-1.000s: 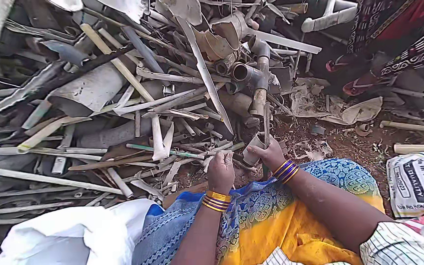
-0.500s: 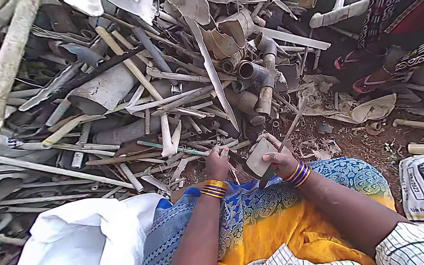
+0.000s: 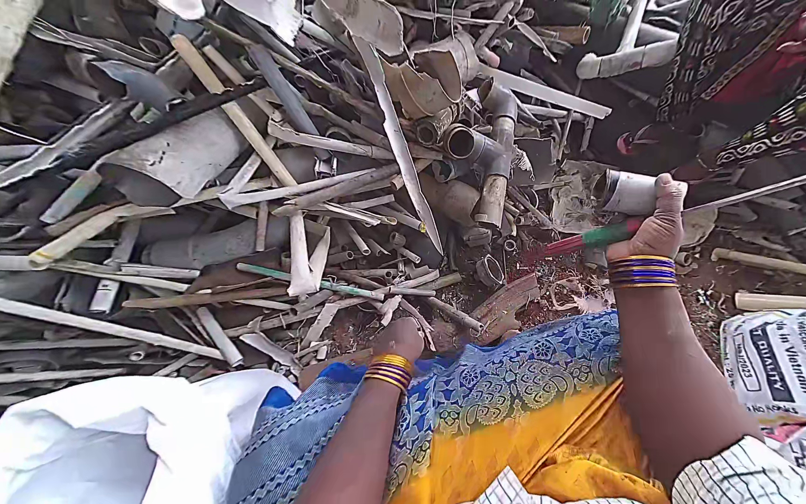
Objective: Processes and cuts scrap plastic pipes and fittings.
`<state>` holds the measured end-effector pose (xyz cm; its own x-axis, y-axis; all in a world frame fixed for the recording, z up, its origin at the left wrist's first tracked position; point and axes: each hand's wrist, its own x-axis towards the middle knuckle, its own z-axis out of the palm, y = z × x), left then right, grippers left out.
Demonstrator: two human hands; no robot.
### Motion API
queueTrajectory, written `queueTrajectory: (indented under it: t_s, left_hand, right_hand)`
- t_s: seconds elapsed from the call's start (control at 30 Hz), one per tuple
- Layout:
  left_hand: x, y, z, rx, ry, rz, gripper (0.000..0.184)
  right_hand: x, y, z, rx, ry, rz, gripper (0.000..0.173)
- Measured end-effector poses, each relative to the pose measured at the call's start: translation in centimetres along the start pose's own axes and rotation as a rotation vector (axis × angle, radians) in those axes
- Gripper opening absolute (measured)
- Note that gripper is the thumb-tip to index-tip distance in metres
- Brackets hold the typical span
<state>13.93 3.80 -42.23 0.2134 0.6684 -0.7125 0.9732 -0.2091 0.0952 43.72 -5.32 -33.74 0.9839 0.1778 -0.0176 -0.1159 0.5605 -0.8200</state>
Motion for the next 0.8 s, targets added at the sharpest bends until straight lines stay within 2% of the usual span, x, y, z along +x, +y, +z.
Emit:
queueTrajectory:
  t_s: [0.1,0.23,0.3,0.4,0.47,0.57,0.63,0.7,0.8]
  left_hand:
    - [0.3,-0.8,-1.5,-0.330,0.240,-0.016,0.039]
    - [0.4,-0.2,-2.0,-0.691,0.393,0.008,0.034]
    - [0.4,0.5,-2.1,-0.831,0.431,0.045,0.031]
    - [0.4,1.2,-1.8,-0.943,0.471,0.096,0.028]
    - [0.2,1.4,-1.5,-0.946,0.527,0.126,0.025]
    - [-0.2,2.3,-0.6,-0.876,0.611,0.203,0.025]
    - [-0.6,2.7,0.1,-0.834,0.667,0.299,0.026]
    - [-0.3,2.6,1.0,-0.844,0.712,0.437,0.030]
    - [-1.1,2.3,0.5,-0.885,0.560,0.467,0.033]
  right_hand:
    - [0.1,0.4,-0.4,-0.023,0.068,0.107,0.013]
    - [-2.6,3.5,-0.2,-0.232,-0.121,0.209,0.031]
    - [-3.8,4.7,-0.4,-0.369,-0.305,0.245,0.037]
    - [-5.5,5.4,-0.8,-0.615,-0.764,0.450,0.041]
    - [-7.3,6.1,-0.9,-0.731,-1.042,0.523,0.051]
    - [-9.3,5.7,-1.0,-0.875,-1.439,0.422,0.065]
    - [-10.2,5.5,-0.8,-1.031,-1.654,0.325,0.066]
    - [-10.9,6.1,-1.1,-1.131,-1.718,0.252,0.063]
    - [-11.0,6.3,-1.2,-1.159,-1.683,0.204,0.062]
